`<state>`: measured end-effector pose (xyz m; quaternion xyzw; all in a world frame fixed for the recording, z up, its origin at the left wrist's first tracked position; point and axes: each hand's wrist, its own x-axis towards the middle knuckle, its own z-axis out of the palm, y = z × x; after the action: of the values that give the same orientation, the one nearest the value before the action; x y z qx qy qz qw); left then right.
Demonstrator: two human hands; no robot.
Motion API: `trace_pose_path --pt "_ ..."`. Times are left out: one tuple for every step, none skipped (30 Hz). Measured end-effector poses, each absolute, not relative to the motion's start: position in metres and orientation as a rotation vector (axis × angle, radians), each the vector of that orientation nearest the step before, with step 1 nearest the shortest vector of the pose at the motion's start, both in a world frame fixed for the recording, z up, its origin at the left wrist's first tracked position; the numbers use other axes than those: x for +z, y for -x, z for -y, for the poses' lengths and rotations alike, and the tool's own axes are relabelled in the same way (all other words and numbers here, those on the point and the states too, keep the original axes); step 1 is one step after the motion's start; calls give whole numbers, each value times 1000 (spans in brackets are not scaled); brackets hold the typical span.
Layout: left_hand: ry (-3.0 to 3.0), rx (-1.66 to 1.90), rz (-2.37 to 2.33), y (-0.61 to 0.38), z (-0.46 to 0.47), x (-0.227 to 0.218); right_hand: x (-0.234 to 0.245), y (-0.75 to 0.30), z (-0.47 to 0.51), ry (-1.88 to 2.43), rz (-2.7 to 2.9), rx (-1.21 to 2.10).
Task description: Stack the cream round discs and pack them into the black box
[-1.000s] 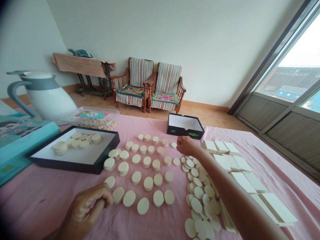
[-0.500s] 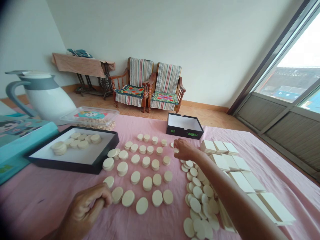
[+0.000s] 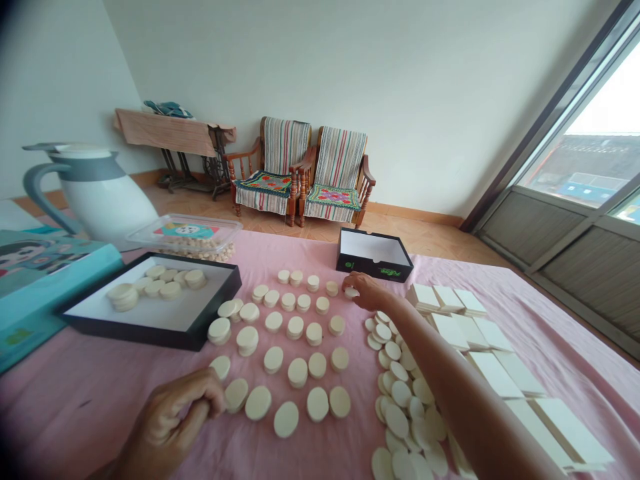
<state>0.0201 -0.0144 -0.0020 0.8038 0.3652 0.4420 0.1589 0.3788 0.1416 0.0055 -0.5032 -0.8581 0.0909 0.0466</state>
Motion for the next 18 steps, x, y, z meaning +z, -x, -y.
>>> trace_pose_path --pt "-2299 1258 -1042 -20 15 -2 5 -378 -142 1559 2613 267" --pt "-2301 1254 -1041 -20 15 -3 5 -378 -142 1591 2604 250" --pt "-2302 1254 -1040 -20 15 -3 4 -376 -142 1631 2587 227" --pt "-2304 1258 -1040 -20 15 -3 4 -374 -141 1677 2564 199" --pt "-2304 1260 -1042 -20 15 -4 3 -371 -140 1725 2534 168" --pt "-2303 1262 -1044 -20 15 -4 3 -368 -139 1773 2501 137" --pt "-2302 1264 -1044 -20 15 -4 2 -364 -137 1815 2468 109" --pt "-2302 1264 -1042 -20 15 -4 1 -361 -135 1847 2440 87" --pt "-2302 1263 -1043 -20 15 -4 0 -357 -133 1871 2421 72" --pt "-2303 1261 -1043 -20 14 -3 -1 -355 -131 1887 2408 65" --pt "-2306 1263 -1042 -20 14 -3 -1 -353 -129 1899 2403 64" --pt "-2310 1264 -1042 -21 14 -2 0 -353 -127 1905 2405 68" --pt "-2315 1267 -1043 -21 14 -1 1 -355 -127 1911 2408 73" --pt "-2318 1268 -1043 -21 15 0 4 -359 -126 1920 2409 74" --pt "-2322 1271 -1042 -21 15 0 8 -364 -127 1935 2404 69" --pt "-2324 1274 -1040 -22 15 1 12 -371 -127 1959 2392 58" --pt "-2324 1277 -1038 -22 15 1 17 -380 -128 1992 2373 40" --pt "-2326 1277 -1033 -22 15 1 21 -388 -129 2031 2351 19"
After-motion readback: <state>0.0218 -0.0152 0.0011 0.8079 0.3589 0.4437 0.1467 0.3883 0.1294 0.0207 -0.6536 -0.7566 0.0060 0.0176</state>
